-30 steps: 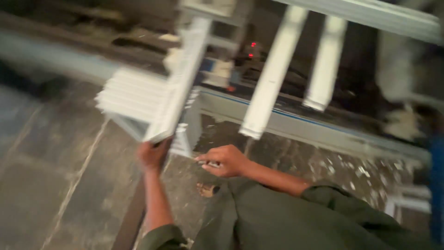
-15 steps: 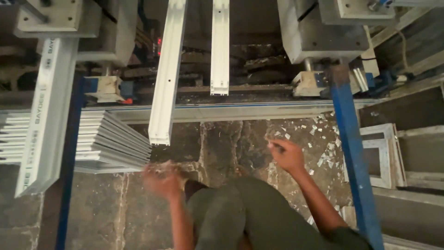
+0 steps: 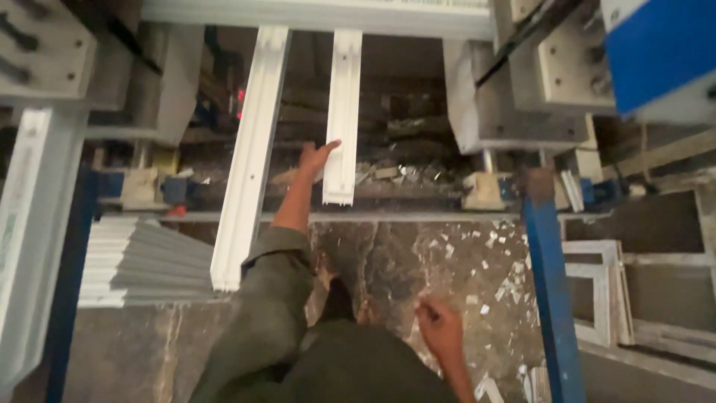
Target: The person picks up long white window frame profiles from the floor, carries them to a cutting machine, and feeds them into the machine one at a time. The person repeatedly handles the profiles, aligns them, and operates the machine to cut the pieces.
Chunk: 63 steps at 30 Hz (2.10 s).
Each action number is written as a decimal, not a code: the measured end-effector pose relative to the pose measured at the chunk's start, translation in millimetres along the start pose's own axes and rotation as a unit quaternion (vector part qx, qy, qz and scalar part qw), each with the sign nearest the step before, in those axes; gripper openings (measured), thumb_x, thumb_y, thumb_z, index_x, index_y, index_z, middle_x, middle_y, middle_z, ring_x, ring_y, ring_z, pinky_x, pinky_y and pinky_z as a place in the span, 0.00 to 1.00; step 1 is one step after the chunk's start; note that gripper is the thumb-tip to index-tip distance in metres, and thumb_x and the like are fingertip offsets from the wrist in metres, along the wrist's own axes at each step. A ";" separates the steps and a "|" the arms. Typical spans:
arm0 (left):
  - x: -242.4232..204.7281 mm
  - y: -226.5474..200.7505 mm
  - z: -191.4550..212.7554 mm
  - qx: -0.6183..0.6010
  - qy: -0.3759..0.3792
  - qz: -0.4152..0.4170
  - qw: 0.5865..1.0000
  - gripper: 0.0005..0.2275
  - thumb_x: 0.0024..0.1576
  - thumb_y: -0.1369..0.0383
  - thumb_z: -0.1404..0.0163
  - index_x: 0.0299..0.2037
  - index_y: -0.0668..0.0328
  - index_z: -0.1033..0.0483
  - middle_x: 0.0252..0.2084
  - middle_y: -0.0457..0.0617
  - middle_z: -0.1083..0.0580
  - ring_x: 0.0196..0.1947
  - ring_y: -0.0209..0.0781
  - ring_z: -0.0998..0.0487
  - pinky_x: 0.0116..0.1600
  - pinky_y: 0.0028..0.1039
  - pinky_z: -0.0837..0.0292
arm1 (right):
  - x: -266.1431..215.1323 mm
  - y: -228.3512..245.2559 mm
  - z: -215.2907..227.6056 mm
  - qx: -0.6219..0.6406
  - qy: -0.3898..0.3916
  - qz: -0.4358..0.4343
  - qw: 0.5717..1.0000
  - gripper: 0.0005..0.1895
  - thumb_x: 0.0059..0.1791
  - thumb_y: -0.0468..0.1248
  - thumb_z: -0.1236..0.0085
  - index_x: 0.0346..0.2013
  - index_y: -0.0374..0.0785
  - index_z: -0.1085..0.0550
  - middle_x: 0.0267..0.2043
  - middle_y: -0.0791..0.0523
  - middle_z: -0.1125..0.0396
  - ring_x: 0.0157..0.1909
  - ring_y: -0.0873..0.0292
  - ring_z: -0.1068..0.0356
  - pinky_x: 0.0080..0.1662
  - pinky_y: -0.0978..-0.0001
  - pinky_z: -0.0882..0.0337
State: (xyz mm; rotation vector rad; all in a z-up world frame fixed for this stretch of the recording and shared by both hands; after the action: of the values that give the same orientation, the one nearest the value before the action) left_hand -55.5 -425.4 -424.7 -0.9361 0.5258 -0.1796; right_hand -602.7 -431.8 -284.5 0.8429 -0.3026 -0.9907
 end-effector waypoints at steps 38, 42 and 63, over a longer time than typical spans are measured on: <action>-580.5 68.3 208.9 0.362 -0.019 0.084 0.928 0.20 0.42 0.67 0.44 0.48 0.53 0.26 0.38 0.60 0.21 0.40 0.63 0.21 0.44 0.49 0.26 | 17.0 136.0 -154.7 0.037 0.078 0.251 0.964 0.17 0.48 0.43 0.37 0.49 0.40 0.21 0.48 0.49 0.30 0.49 0.44 0.28 0.49 0.54 0.28; -582.5 52.1 209.3 0.364 -0.011 0.086 0.927 0.28 0.40 0.68 0.44 0.55 0.52 0.28 0.38 0.61 0.21 0.41 0.64 0.21 0.45 0.49 0.26 | 7.8 122.9 -150.0 0.055 0.129 0.307 0.941 0.12 0.45 0.42 0.35 0.41 0.42 0.19 0.41 0.51 0.29 0.45 0.46 0.27 0.43 0.56 0.26; -538.3 -145.2 366.0 0.670 0.201 -0.242 0.672 0.34 0.46 0.70 0.38 0.67 0.48 0.35 0.49 0.51 0.22 0.43 0.44 0.15 0.50 0.34 0.19 | -12.7 49.8 17.4 0.018 0.246 0.382 0.891 0.39 0.39 0.61 0.28 0.56 0.44 0.25 0.57 0.51 0.27 0.60 0.47 0.28 0.61 0.55 0.29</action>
State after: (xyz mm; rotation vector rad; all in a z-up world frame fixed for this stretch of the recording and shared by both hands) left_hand -323.0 -49.1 56.7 0.4950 0.3746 -1.1185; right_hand -589.2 -416.2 -234.3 0.8720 -0.1856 -0.0214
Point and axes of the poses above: each hand's wrist, its own x-axis towards the middle knuckle, its own z-axis out of the back of the hand, y = z × x, the point moved 7 cm from there along x, towards the middle knuckle
